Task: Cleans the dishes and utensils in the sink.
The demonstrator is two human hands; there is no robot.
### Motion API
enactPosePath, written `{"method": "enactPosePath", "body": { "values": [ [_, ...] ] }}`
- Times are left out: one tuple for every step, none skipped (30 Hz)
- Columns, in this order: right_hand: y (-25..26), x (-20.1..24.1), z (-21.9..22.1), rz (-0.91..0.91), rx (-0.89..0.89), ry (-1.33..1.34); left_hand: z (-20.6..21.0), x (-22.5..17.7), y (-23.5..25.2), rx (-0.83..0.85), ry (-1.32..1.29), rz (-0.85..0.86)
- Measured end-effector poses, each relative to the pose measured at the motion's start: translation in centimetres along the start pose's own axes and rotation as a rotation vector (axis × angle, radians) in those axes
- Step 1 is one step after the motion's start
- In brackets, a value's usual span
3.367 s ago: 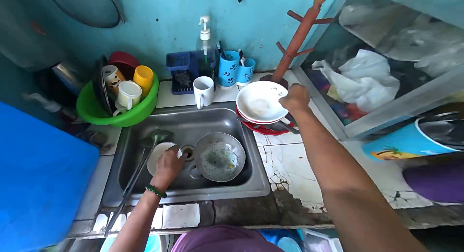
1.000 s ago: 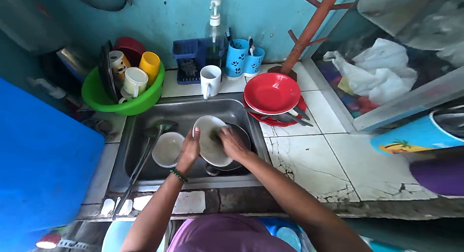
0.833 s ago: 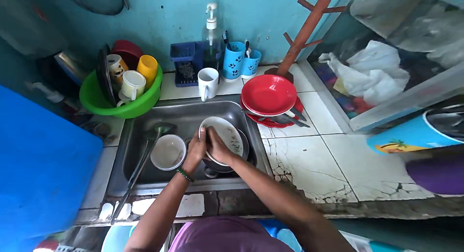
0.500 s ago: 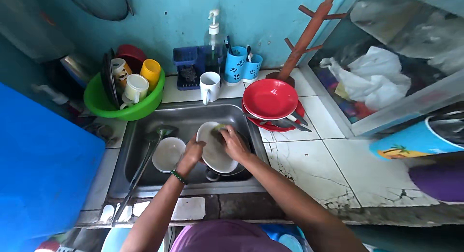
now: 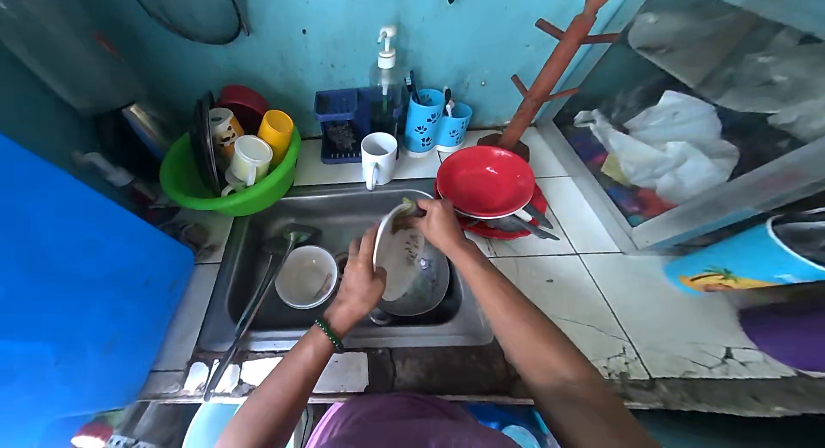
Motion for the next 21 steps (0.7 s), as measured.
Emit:
{"method": "enactPosePath", "body": {
  "values": [
    [0.1,0.4,-0.4,-0.025,-0.024,-0.042,-0.4,-0.2,0.2,0.031,-0.012,-0.003],
    [-0.1,1.4,-0.7,-0.138,-0.067,-0.078,-0.9,-0.8,0.7,0.099,-0.007,-0.050],
    [-0.5,2.7,-0.9,-0.296,-0.099,-0.107,-1.4,-1.5,1.2,0.175,0.015,-0.102],
    [-1.1,4.1,-0.9,-0.457,-0.113,-0.127,-1.7,-2.1,1.6,0.228,0.060,-0.134],
    [-1.6,5.1,-0.7,-0.584,-0.120,-0.145,-1.8,-2.6,1.8,0.254,0.119,-0.149],
    [-1.7,5.4,-0.5,-0.647,-0.125,-0.145,-1.8,-2.8,1.7,0.252,0.181,-0.144],
    [-1.6,4.7,-0.3,-0.617,-0.116,-0.108,-1.7,-2.7,1.5,0.231,0.222,-0.127],
    [-1.2,3.4,-0.3,-0.504,-0.098,-0.046,-1.6,-2.4,1.2,0.192,0.224,-0.092],
    [-0.7,1.7,-0.3,-0.329,-0.075,0.022,-1.6,-1.9,0.8,0.158,0.189,-0.051],
    [-0.5,0.3,-0.2,-0.180,-0.072,0.077,-1.6,-1.4,0.5,0.144,0.146,-0.018],
    [-0.6,-0.3,-0.1,-0.103,-0.078,0.087,-1.7,-1.0,0.5,0.151,0.130,0.003],
    [-0.9,0.1,0.0,-0.122,-0.097,0.058,-1.9,-1.1,0.7,0.186,0.146,-0.010],
    [-1.4,1.3,0.1,-0.243,-0.129,0.010,-2.0,-1.4,1.1,0.240,0.183,-0.045],
    [-2.2,2.9,0.2,-0.413,-0.152,-0.048,-1.9,-1.8,1.4,0.289,0.223,-0.084],
    [-2.7,4.3,0.5,-0.589,-0.176,-0.114,-1.8,-2.1,1.7,0.301,0.258,-0.106],
    [-2.9,5.1,0.8,-0.695,-0.189,-0.153,-1.7,-2.3,1.7,0.281,0.285,-0.104],
    [-2.7,4.9,0.8,-0.689,-0.194,-0.139,-1.8,-2.4,1.5,0.255,0.304,-0.101],
    [-2.3,4.0,0.5,-0.559,-0.171,-0.075,-1.9,-2.2,1.2,0.213,0.296,-0.081],
    [-1.7,2.6,0.1,-0.355,-0.141,0.004,-2.0,-1.9,0.8,0.162,0.246,-0.043],
    [-1.2,1.2,-0.2,-0.168,-0.128,0.078,-2.1,-1.5,0.4,0.126,0.177,-0.005],
    [-1.0,0.4,-0.3,-0.065,-0.137,0.106,-2.2,-1.2,0.2,0.113,0.136,0.020]
  ]
}}
Point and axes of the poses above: each hand's wrist, its own y-axis towards the middle knuckle, its own z-axis out of the palm, x = y × z, the point moved 3 cm from there along y, towards the middle knuckle, and after that the axes turned 3 degrees about -x, right-handed, at the moved point
